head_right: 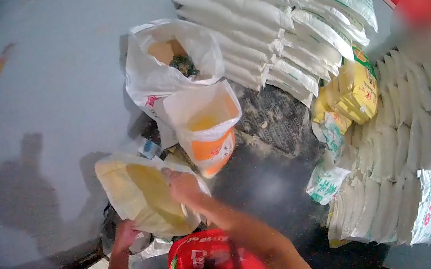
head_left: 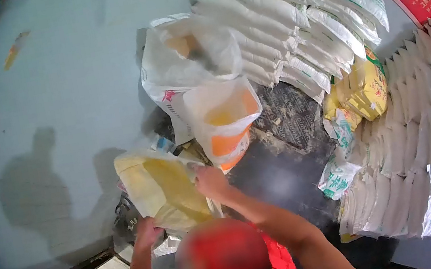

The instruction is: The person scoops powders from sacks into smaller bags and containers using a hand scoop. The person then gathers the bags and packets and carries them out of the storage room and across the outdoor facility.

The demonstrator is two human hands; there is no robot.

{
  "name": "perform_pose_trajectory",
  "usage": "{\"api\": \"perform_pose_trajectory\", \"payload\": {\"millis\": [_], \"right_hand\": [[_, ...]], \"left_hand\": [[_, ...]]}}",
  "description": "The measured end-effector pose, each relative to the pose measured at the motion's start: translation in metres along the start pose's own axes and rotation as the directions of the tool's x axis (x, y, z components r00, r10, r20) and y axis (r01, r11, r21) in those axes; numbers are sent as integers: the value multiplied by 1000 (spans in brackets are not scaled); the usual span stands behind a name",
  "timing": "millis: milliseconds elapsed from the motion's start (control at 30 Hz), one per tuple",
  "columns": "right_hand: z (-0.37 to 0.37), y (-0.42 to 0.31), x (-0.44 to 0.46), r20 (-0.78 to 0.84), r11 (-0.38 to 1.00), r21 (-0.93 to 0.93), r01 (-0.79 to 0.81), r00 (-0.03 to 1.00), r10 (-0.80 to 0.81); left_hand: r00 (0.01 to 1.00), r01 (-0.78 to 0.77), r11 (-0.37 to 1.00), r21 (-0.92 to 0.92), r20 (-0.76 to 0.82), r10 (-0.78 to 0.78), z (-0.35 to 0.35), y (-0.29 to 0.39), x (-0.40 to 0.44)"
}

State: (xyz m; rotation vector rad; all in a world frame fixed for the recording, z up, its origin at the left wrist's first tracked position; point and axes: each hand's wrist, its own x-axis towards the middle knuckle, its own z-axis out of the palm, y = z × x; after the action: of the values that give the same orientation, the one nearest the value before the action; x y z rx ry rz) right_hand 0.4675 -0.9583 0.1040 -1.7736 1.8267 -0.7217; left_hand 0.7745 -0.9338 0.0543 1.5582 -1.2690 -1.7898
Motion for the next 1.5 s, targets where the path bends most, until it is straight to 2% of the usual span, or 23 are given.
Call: {"api": "perform_pose_trajectory", "payload": {"millis": [33,100,133,233,300,433,467,567,600,667,733,833,867,900,933,1000,1067,1100,1133,1233,1300,1400,1500], "right_hand": [[-4,9,15,-22,998,-15,-56,998,56],[-7,28,39,9,999,39,-2,1000,1],[-11,35,49,23,997,65,32,999,-34],[-46,58,90,61,996,84,38,997,-43],[-96,76,133,-230,948,310,70,973,3],[-119,196,258,-490,990,7,142,863,-121],[-118,220,283,-448,997,-24,79,890,-82],[-116,259,337,-154,973,-232,-14,988,-22],[-114,269,346,-20,947,-322,-17,1000,11],[-83,308,374,140,903,-410,130,987,-78],[-28,366,411,224,889,-406,212,966,-128],[23,405,453,313,922,-335,194,946,-85],[33,415,457,510,564,-567,601,793,-332],[20,396,452,470,869,-354,346,869,-155],[-13,357,446,485,995,-98,-2,873,49],[-13,350,466,558,895,-319,313,825,-89],[-35,318,483,678,646,-482,591,719,-152],[-64,283,488,757,471,-525,708,642,-121],[-97,253,477,741,461,-512,725,644,-189],[-135,225,451,479,778,-545,312,877,-16],[-145,232,439,448,723,-583,370,889,-94],[-165,232,427,445,724,-602,338,894,-48],[-177,256,395,264,815,-535,223,960,-89]], "left_hand": [[995,-97,974,204,13,96,-1,9,7],[987,147,935,-323,-21,-162,4,39,9],[934,175,941,-290,-253,-251,13,42,7],[959,154,896,-416,-157,-237,13,34,5],[953,159,906,-393,-180,-245,20,38,8],[894,59,885,-462,-370,-253,49,26,-6],[806,101,887,-450,-486,-338,70,43,-4],[711,125,779,-615,-492,-503,75,-36,-31],[608,137,798,-587,-586,-535,109,5,-33],[678,213,951,-225,-666,-310,110,-68,-64],[524,-30,740,-672,-641,-561,161,15,-50],[460,-19,601,-799,-541,-704,174,-21,-63],[579,-120,592,-797,-541,-610,187,-20,-67],[522,-92,606,-790,-557,-646,197,-20,-70],[462,-63,618,-784,-572,-678,205,-20,-75],[408,-61,617,-784,-584,-702,217,-26,-72],[416,-100,596,-797,-577,-703,227,-30,-70],[420,-119,584,-803,-574,-703,232,-30,-71],[428,-133,572,-809,-568,-703,236,-24,-71],[425,-183,542,-820,-563,-709,243,-12,-71],[385,-226,529,-818,-573,-723,244,-27,-68],[649,-141,590,-795,-525,-551,233,-95,-86],[536,-172,494,-852,-502,-679,235,-85,-69]]}}
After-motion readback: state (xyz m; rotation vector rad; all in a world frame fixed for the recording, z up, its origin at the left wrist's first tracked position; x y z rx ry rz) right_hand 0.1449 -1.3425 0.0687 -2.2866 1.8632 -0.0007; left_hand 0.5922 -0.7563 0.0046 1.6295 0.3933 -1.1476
